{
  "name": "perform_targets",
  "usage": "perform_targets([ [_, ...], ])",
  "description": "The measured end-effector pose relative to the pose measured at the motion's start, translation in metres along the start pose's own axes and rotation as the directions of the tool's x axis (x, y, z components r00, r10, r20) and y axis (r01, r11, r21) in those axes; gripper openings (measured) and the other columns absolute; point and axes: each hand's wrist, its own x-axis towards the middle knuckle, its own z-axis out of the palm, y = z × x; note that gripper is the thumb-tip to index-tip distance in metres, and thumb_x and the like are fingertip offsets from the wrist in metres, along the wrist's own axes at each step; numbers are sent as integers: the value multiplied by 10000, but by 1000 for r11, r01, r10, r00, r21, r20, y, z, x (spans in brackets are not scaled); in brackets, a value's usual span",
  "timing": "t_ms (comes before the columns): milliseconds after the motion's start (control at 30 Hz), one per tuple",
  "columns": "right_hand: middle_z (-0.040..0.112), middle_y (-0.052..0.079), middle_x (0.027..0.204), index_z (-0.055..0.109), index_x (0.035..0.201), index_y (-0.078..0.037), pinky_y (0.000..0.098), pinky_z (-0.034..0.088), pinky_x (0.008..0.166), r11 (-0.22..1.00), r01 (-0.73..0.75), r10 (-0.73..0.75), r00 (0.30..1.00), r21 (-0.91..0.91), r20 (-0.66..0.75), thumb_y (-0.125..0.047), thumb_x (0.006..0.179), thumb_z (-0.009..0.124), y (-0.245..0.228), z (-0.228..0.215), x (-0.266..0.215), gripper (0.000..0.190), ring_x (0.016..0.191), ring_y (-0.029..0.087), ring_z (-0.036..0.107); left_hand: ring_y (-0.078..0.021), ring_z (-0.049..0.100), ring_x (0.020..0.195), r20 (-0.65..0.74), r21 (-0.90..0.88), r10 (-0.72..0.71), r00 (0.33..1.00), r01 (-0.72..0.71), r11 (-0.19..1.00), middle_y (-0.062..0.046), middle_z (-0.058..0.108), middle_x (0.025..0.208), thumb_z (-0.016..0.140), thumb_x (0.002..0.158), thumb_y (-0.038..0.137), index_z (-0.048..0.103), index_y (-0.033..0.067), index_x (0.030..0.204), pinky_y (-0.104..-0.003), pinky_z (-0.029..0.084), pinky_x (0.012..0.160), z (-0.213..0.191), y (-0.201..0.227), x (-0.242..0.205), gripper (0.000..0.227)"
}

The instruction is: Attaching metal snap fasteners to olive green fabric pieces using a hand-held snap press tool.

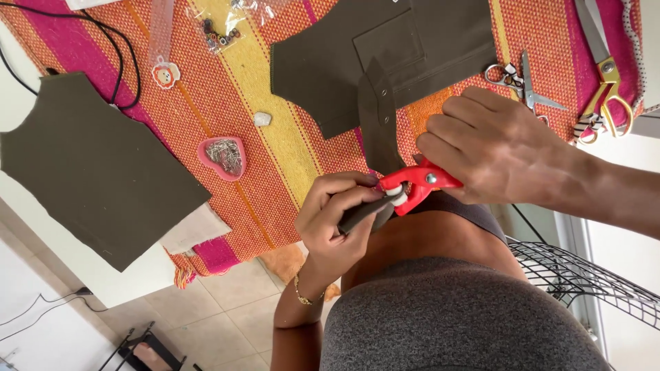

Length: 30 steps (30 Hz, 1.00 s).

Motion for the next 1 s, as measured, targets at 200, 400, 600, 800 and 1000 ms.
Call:
perform_targets([
  [200,550,41,788,575,847,-119,358,461,682,998,-32,31,999,45,7,-109,1043,605,-3,5,-1,199,689,222,494,-320,788,942,-77,-10,14,997,-15,1000,-160,659,1056,752,968,-95,731,-22,1033,-392,719,889,6,-7,-4,100],
  [400,549,34,777,593,875,-129,367,501,656,999,-45,44,998,14,41,-389,1177,547,-6,18,-12,401,674,215,531,-302,786,954,-81,58,-6,997,11,998,-156,661,1053,752,982,-99,740,-18,1027,-383,728,904,8,-8,-3,94],
  [600,578,19,719,616,895,-129,364,506,556,964,-184,180,983,194,41,-307,1105,649,-18,39,-29,277,570,185,548,-304,793,1004,-50,90,-13,999,17,996,-159,669,1090,795,995,0,737,-6,1085,-361,722,906,6,-7,0,107],
  [800,477,49,705,518,793,-102,391,456,601,969,-162,175,983,185,-52,-333,1171,664,-15,19,-12,466,602,244,478,-295,787,1018,-31,180,64,997,-58,982,-161,696,1143,867,960,56,720,36,1132,-352,739,879,3,-28,-18,227],
  [1000,705,186,1044,699,1056,10,646,510,1132,948,-101,180,952,303,-247,-276,1031,764,-7,28,-35,295,1024,362,654,-244,732,786,142,475,559,817,-552,686,-66,625,768,842,978,-13,744,-49,1097,-448,789,807,-6,-19,0,158],
])
